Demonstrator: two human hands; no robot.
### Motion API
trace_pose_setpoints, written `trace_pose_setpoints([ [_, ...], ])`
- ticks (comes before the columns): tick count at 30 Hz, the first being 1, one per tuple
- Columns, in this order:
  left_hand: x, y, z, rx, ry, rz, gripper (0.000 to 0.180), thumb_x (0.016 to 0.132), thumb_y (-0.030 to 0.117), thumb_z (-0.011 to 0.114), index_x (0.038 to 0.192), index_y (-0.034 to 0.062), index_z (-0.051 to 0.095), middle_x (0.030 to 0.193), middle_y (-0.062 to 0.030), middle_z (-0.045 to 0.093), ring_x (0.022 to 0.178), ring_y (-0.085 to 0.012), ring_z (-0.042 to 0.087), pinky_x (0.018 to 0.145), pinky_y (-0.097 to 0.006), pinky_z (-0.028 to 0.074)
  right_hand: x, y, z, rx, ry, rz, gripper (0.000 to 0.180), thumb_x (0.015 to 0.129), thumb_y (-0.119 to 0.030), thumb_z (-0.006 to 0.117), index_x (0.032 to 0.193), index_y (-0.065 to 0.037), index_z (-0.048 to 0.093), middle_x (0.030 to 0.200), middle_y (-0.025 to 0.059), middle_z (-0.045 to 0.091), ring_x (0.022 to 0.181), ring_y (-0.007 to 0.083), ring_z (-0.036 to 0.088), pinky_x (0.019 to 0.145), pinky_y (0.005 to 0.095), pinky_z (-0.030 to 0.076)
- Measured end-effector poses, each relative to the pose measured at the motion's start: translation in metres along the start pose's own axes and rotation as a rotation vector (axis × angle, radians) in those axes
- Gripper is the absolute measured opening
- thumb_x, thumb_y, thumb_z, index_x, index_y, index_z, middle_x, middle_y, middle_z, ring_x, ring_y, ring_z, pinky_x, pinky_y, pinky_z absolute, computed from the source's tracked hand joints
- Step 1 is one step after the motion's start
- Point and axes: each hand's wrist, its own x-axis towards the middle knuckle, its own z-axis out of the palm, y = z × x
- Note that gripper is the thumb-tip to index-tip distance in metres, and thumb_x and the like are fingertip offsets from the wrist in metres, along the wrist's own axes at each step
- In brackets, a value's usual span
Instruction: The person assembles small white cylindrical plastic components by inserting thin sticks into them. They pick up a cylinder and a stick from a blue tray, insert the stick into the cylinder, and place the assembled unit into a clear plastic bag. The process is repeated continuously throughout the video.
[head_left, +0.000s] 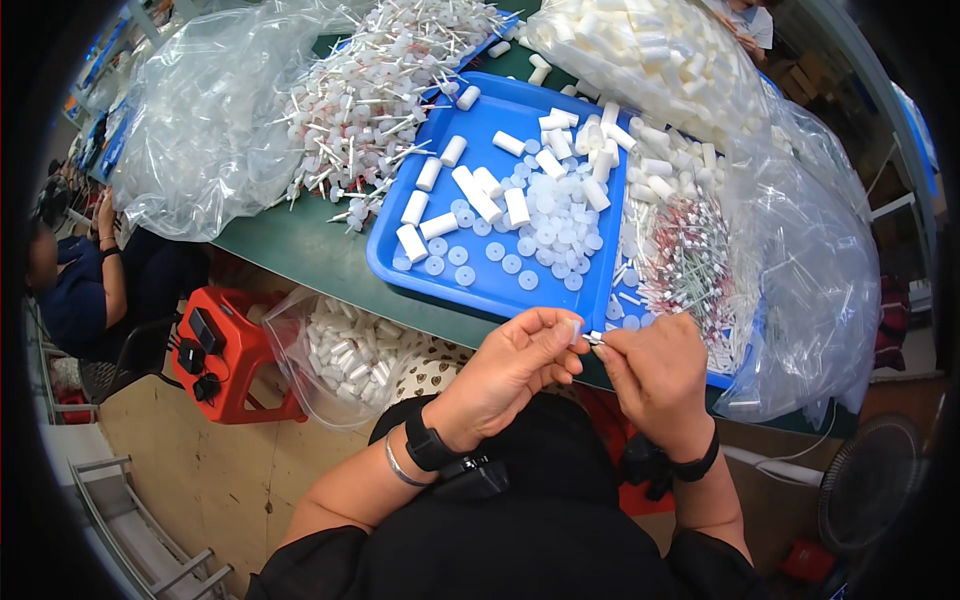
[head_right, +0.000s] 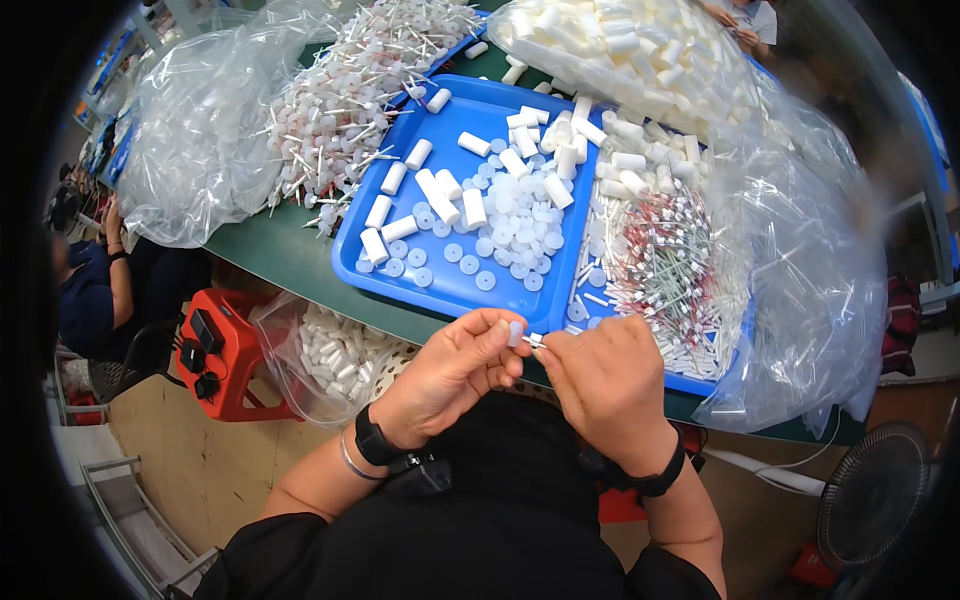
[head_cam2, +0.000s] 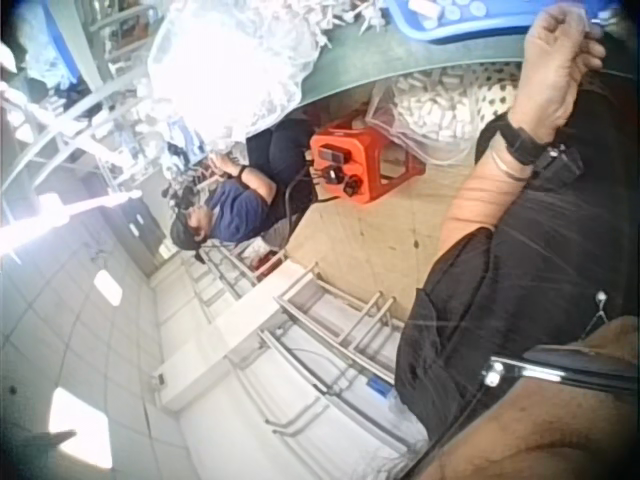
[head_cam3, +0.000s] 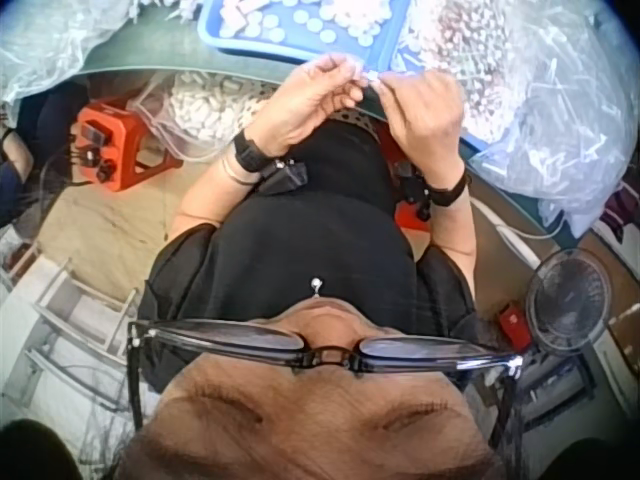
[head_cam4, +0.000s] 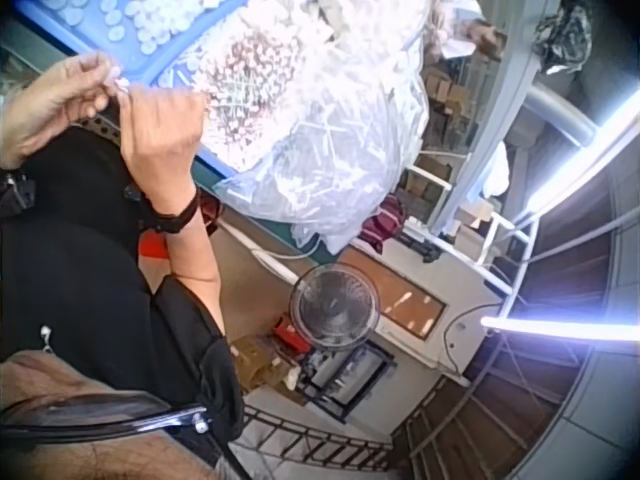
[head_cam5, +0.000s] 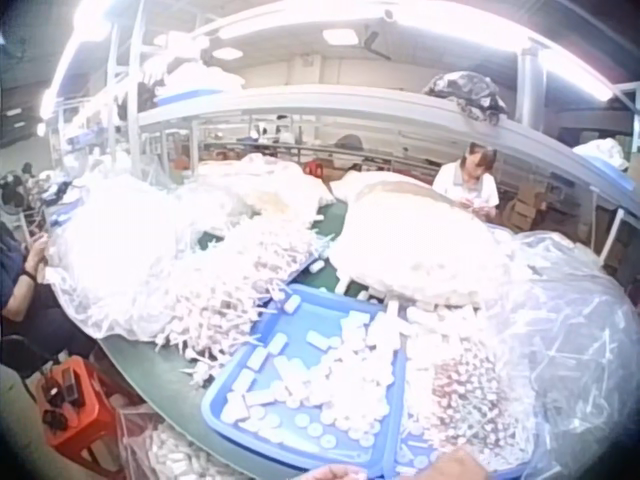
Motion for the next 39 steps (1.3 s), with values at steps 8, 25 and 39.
trace_pose_setpoints([
  [8, 0.005, -0.019, -0.007, -0.099, -0.07, -0.006, 0.027, 0.104, 0.024, 0.062, 0.12, 0.0019, 0.06, 0.104, -0.0057, 0.068, 0.088, -0.0123, 0.067, 0.082, -0.028, 0.058, -0.015, -0.005, 0.024, 0.255, 0.053, 0.219, 0.011, 0.085, 0.0, 0.073, 0.091, -0.004, 0.065, 0.071, 0.0074, 0.058, 0.059, 0.026, 0.049, 0.057, 0.0385, 0.036],
  [25, 0.0, -0.007, -0.004, 0.035, 0.079, 0.076, 0.03, 0.104, 0.026, 0.062, 0.121, 0.0019, 0.063, 0.103, -0.008, 0.07, 0.093, -0.0163, 0.071, 0.085, -0.03, 0.059, -0.002, 0.066, 0.018, -0.33, -0.244, 0.071, 0.003, 0.082, -0.006, 0.066, 0.08, -0.004, 0.065, 0.083, 0.0115, 0.061, 0.081, 0.0303, 0.061, 0.074, 0.0415, 0.049],
  [39, -0.004, 0.011, 0.006, 0.012, 0.131, 0.217, 0.04, 0.106, 0.02, 0.056, 0.139, -0.0023, 0.051, 0.121, -0.0175, 0.067, 0.113, -0.0241, 0.068, 0.099, -0.035, 0.056, -0.001, 0.025, -0.008, 0.367, -0.174, 0.318, 0.01, 0.084, 0.001, 0.07, 0.092, -0.001, 0.066, 0.074, 0.0062, 0.065, 0.057, 0.015, 0.062, 0.053, 0.0277, 0.048],
])
